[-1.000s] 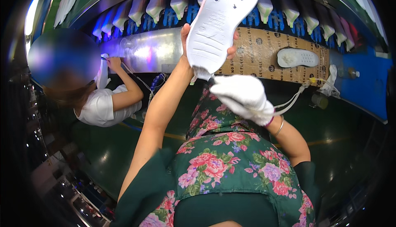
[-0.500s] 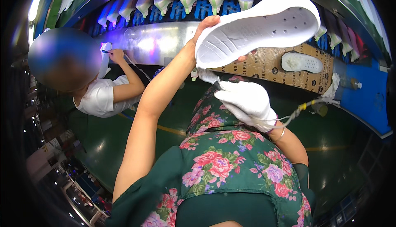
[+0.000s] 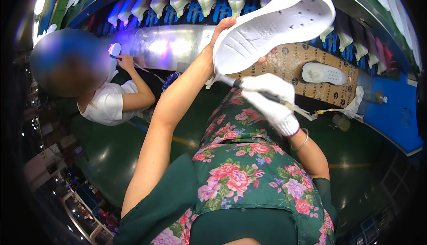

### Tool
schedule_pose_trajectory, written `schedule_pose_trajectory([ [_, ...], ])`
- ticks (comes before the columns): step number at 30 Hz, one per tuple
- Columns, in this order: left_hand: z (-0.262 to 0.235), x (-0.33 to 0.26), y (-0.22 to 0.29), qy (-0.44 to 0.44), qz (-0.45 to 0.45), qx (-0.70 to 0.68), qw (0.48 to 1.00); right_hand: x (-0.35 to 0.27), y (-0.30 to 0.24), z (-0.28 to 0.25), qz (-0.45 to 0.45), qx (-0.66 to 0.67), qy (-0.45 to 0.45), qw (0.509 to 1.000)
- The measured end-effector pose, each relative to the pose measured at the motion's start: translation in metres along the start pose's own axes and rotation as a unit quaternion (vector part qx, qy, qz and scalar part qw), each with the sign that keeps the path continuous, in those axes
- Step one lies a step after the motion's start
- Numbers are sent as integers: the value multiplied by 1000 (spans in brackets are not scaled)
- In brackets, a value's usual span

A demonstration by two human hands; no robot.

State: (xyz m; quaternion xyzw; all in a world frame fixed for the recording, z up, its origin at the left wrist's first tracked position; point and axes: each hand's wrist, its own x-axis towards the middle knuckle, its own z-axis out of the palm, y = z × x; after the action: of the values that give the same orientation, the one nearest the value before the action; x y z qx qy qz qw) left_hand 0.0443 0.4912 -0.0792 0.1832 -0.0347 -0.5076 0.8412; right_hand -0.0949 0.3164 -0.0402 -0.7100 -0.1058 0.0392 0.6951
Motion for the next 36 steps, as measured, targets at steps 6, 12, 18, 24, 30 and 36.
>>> schedule_pose_trajectory([
  [6,2,-16,-24,60,89,-16,994,18,-9,-39,-107,-155,84,978],
  [12,9,-26,-67,44,82,-88,992,73,0,-92,-257,-308,206,892],
  [18,-17,-38,-55,62,108,-74,989,20,-12,-17,-251,-343,2,905],
  [24,-13,-60,-36,95,160,71,980,2,-3,-26,16,146,-51,988],
  [30,-2,-75,-17,112,205,134,963,-9,19,-42,144,343,91,924],
  [36,26,-94,20,47,222,36,973,-20,41,-41,190,351,193,896],
])
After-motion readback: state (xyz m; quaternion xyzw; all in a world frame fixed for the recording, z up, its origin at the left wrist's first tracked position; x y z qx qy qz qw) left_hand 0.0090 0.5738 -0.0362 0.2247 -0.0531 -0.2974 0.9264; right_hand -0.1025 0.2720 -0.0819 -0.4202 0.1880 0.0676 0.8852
